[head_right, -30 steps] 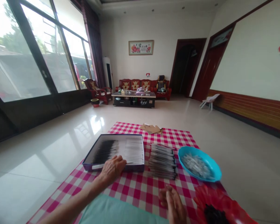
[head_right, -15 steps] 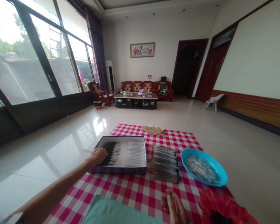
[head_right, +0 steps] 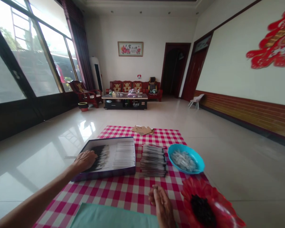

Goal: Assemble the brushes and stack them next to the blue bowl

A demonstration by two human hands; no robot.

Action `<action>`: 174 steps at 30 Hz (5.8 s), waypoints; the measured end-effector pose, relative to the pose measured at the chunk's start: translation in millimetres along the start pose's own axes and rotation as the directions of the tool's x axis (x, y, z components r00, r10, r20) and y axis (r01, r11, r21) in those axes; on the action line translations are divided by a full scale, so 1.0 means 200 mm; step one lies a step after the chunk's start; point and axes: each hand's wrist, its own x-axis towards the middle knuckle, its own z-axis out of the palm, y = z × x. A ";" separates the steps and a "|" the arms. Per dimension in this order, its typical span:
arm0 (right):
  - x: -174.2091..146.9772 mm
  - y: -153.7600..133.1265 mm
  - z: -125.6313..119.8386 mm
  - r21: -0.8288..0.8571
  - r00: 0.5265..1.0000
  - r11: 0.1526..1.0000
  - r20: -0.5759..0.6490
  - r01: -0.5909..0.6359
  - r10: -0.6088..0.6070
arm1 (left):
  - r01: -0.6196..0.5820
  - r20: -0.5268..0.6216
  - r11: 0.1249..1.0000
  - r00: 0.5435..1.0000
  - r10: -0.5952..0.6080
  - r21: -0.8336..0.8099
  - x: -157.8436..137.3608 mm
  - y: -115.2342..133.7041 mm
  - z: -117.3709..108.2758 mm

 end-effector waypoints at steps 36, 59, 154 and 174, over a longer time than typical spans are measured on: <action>-0.02 -0.03 0.03 0.246 0.999 0.969 0.021 -0.038 0.034 | -0.406 -0.297 0.710 0.913 0.281 -0.576 -0.29 0.99 0.32; -0.01 -0.07 0.02 0.049 0.997 0.999 -0.071 -0.002 0.005 | -0.456 -0.461 0.819 0.844 0.274 -0.348 -0.33 1.17 0.42; -0.06 -0.16 0.08 0.104 0.990 0.994 0.142 -0.029 0.014 | 0.516 0.252 -0.461 0.817 0.519 -0.722 -0.37 1.11 0.48; -0.06 -0.04 0.06 -0.065 0.999 0.998 0.033 -0.021 0.023 | -0.155 -0.050 0.810 0.987 0.154 -0.566 0.20 0.65 0.10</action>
